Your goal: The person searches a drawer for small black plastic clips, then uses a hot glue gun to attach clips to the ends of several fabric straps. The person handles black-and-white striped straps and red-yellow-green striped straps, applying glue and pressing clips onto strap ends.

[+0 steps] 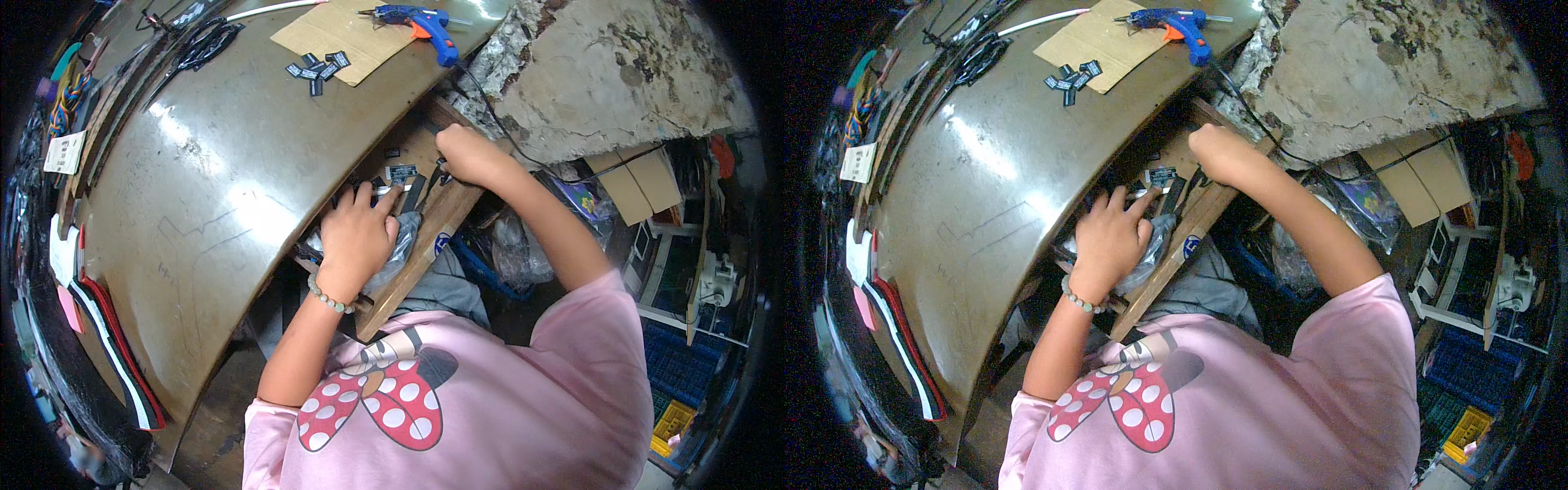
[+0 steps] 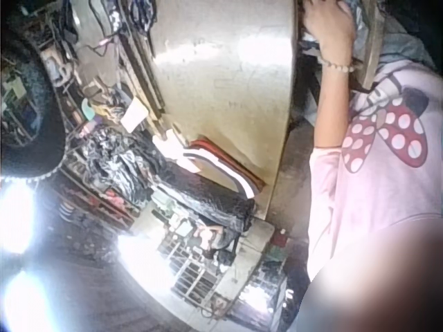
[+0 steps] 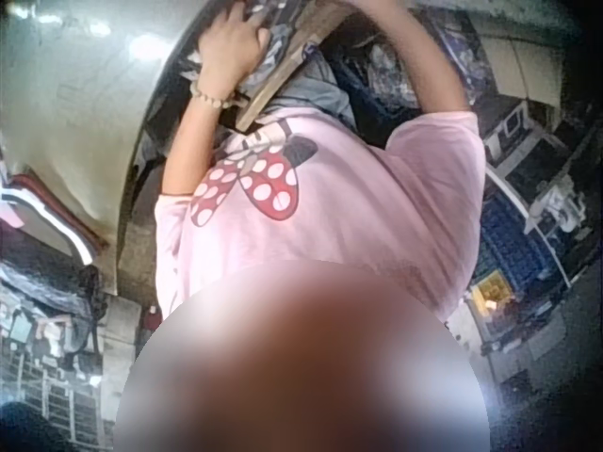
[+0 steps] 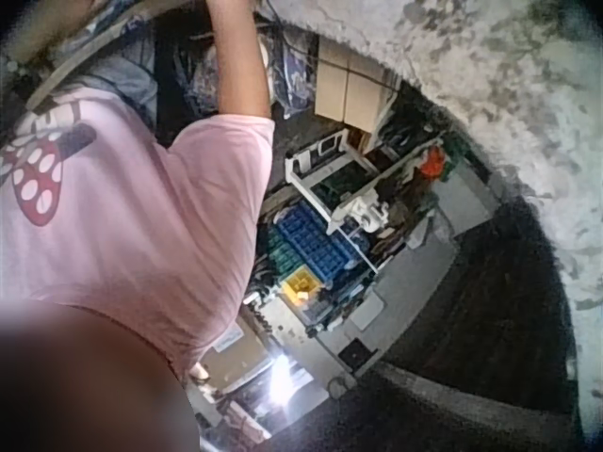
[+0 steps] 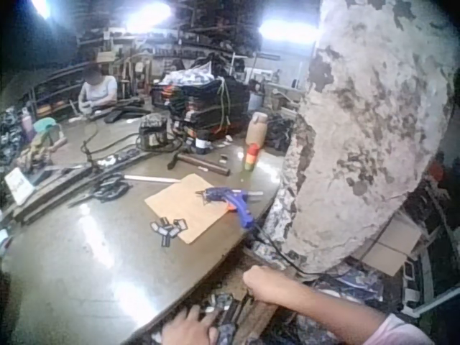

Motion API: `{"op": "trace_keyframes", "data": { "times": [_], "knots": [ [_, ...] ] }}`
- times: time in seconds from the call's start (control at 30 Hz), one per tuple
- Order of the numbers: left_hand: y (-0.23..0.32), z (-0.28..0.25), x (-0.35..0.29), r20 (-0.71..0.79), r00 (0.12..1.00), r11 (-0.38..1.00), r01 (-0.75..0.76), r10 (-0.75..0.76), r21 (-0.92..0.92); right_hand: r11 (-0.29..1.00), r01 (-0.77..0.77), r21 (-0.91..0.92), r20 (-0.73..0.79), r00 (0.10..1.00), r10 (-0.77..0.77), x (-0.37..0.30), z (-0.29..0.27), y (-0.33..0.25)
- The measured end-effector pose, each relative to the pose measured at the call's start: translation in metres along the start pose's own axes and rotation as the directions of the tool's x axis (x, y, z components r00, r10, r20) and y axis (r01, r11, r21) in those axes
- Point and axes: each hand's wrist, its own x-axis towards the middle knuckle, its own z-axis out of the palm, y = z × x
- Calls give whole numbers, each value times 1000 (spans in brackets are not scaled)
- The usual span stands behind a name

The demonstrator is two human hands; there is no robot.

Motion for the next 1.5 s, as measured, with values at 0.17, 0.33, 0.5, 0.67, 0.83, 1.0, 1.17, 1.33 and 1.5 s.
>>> {"op": "trace_keyframes", "data": {
  "times": [0.17, 0.33, 0.5, 0.67, 0.83, 1.0, 1.17, 1.33, 1.5],
  "knots": [
    [1, 0, 0, 23, 1000, 1000, 11, -12, 21, 979, 46, 199, 37, 998, -54, 2, -6, 8],
    [0, -1, -1, -5, 1000, 1000, -2, 2, 19, 867, 80, 492, -46, 997, -66, 6, -11, 24],
    [0, -1, -1, 1, 1000, 1000, -5, 5, 13, 854, 89, 513, -160, 987, -7, 5, -10, 24],
    [-1, 0, -1, -16, 1000, 999, -14, 15, 35, 894, 166, 416, -227, 971, -75, 2, -7, 22],
    [-1, 0, -1, -27, 1000, 999, -9, 9, -35, 966, 167, 200, -144, 980, -140, 5, 2, 18],
    [-1, 0, -1, -16, 1000, 1000, -2, 2, 3, 975, 117, 189, -36, 993, -112, 8, 2, 19],
    [0, -1, -1, -1, 1000, 1000, 9, -9, -23, 963, 81, 258, -145, 988, -44, 14, 3, 12],
    [0, 0, -1, -38, 999, 1000, -4, 3, -11, 966, 156, 204, -145, 981, -128, 27, 14, -2],
    [-1, 2, -1, -44, 999, 999, -10, 8, -45, 874, 230, 427, -231, 963, -140, 43, 24, -8]
  ]
}}
